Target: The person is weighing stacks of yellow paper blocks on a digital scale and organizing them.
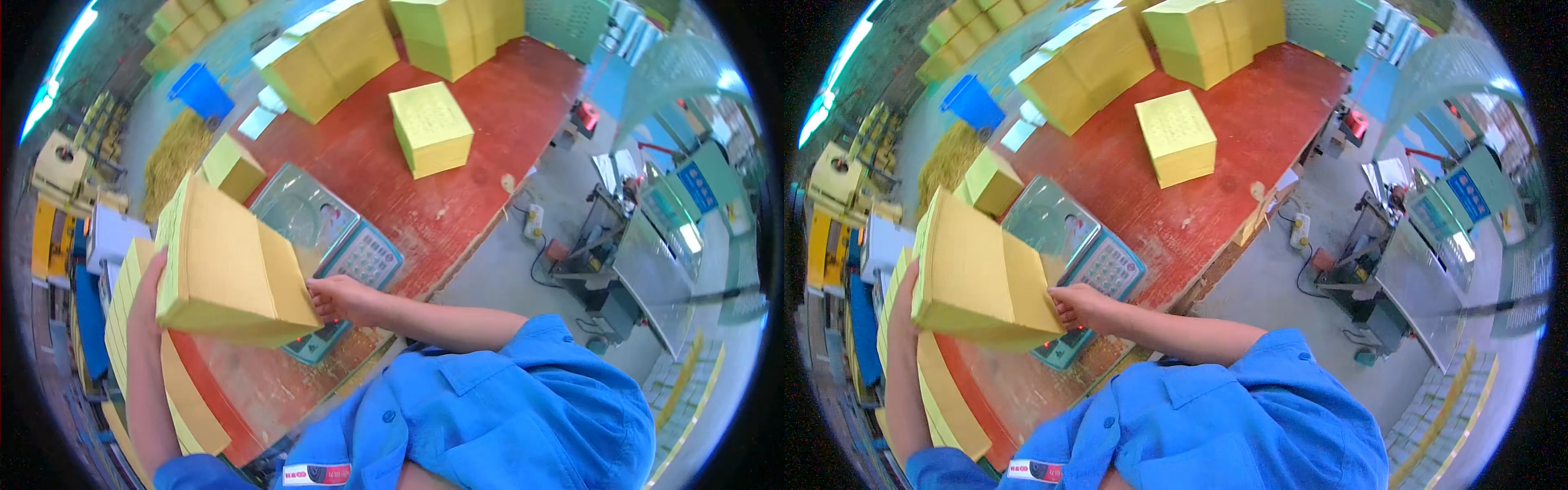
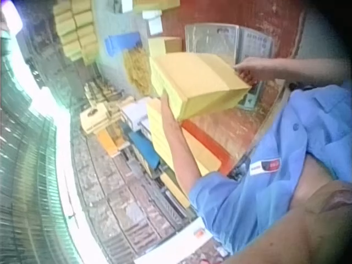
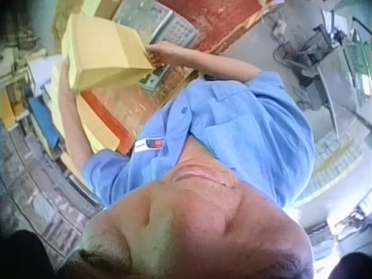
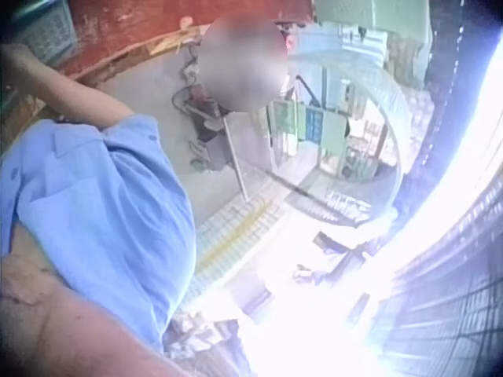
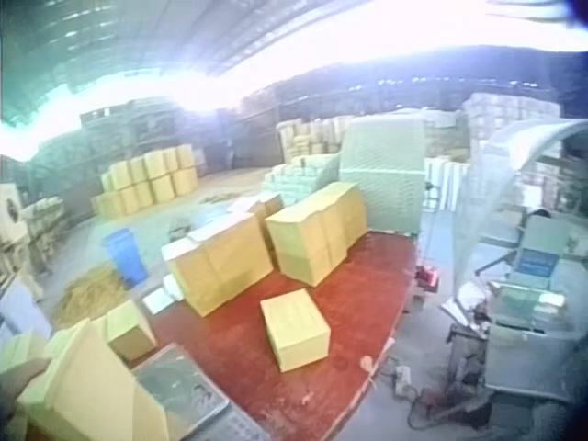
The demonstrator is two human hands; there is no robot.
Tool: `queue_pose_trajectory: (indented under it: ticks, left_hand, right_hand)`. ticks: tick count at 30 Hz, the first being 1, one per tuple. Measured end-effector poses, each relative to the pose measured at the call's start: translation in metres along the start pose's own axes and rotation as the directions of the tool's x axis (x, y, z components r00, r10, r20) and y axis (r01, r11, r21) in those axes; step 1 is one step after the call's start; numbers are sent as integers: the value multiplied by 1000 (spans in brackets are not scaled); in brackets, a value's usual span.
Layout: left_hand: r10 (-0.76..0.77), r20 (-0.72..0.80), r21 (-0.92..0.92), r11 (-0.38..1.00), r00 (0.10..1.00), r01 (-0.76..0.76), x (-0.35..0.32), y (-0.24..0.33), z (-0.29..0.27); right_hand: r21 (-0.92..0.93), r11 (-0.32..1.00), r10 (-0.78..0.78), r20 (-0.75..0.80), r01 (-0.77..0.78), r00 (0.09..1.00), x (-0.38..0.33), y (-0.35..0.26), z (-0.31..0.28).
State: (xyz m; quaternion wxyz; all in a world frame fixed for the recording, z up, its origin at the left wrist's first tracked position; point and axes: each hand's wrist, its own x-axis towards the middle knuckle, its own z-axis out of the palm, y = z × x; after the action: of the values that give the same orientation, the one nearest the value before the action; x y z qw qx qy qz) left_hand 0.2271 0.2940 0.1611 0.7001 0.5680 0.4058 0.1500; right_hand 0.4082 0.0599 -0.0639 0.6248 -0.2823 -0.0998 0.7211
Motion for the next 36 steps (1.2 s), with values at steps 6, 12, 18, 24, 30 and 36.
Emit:
queue_pose_trajectory:
  ticks: [6,12,18,24,30,36]
  left_hand:
    - [92,44,-84,993,995,-88,-27,-27,38]
    - [282,47,50,957,958,-284,-52,-39,154]
    - [420,469,259,775,777,-576,10,-30,303]
    - [666,398,212,602,631,-770,81,-75,477]
    - [588,61,-3,808,806,-589,151,-220,580]
    - [501,39,12,865,864,-502,209,-315,581]
  right_hand:
    - [-159,985,-47,90,61,995,-33,-11,5]
    - [-511,795,-377,8,328,926,-132,-88,-53]
    - [-716,479,-699,40,508,714,-270,-232,-134]
    - [-759,335,-811,70,559,581,-352,-352,-248]
    - [-803,403,-722,16,439,692,-368,-404,-356]
    - [-892,389,-680,-109,231,725,-369,-434,-376]
